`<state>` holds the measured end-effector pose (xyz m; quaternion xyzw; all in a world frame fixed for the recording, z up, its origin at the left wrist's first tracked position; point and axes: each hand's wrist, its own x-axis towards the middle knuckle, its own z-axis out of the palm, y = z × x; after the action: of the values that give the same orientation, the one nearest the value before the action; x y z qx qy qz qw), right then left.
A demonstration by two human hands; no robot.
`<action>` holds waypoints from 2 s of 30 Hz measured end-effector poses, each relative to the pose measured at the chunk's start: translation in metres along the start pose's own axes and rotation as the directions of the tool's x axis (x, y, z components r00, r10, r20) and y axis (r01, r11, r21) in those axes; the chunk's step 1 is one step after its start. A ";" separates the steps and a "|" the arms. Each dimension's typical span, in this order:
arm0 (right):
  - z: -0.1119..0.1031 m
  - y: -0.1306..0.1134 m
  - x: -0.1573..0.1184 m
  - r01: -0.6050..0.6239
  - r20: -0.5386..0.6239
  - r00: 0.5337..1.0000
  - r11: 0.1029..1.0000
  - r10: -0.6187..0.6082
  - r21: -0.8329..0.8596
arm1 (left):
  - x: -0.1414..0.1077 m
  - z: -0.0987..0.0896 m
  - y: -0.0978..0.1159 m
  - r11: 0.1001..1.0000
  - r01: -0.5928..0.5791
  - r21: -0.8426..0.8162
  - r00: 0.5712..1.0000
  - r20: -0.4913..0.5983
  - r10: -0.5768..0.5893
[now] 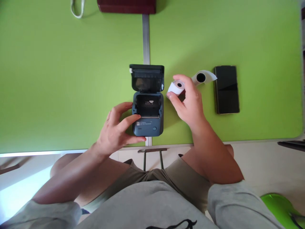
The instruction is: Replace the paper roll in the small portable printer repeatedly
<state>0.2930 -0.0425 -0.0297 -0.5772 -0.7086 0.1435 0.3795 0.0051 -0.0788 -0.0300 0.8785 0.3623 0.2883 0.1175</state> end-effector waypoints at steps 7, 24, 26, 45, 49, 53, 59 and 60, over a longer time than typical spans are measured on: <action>0.001 0.001 0.000 0.022 0.022 1.000 1.000 -0.022 0.009 | -0.002 0.002 -0.001 0.993 0.051 -0.107 0.998 0.027 -0.048; -0.017 -0.020 0.001 0.226 -0.423 0.890 0.970 -0.168 0.090 | -0.001 -0.002 -0.003 0.981 0.079 -0.177 0.995 0.075 -0.066; -0.026 -0.013 0.005 0.184 -0.530 0.836 0.983 -0.144 0.023 | 0.000 -0.002 -0.002 0.985 0.071 -0.158 0.996 0.065 -0.061; -0.016 0.030 0.010 -0.120 -0.088 0.989 0.992 0.123 0.037 | -0.001 -0.002 -0.004 0.988 0.087 -0.130 0.993 0.094 -0.075; -0.018 0.026 0.013 -0.061 -0.141 0.989 0.994 0.047 -0.092 | -0.001 -0.002 -0.004 0.989 0.084 -0.124 0.994 0.086 -0.073; -0.016 0.032 0.011 -0.146 -0.195 0.971 0.989 0.141 -0.012 | -0.001 -0.001 -0.003 0.991 0.064 -0.120 0.997 0.054 -0.058; -0.015 0.039 0.009 -0.148 -0.171 0.974 0.989 0.149 0.018 | 0.000 -0.001 -0.004 0.993 0.057 -0.103 0.997 0.058 -0.052; -0.016 0.039 0.010 -0.146 -0.192 0.971 0.989 0.139 -0.023 | 0.000 -0.001 -0.004 0.994 0.056 -0.095 0.997 0.057 -0.051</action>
<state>0.3309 -0.0255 -0.0402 -0.6446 -0.6284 0.1017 0.4234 0.0020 -0.0762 -0.0312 0.8692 0.3682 0.2783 0.1774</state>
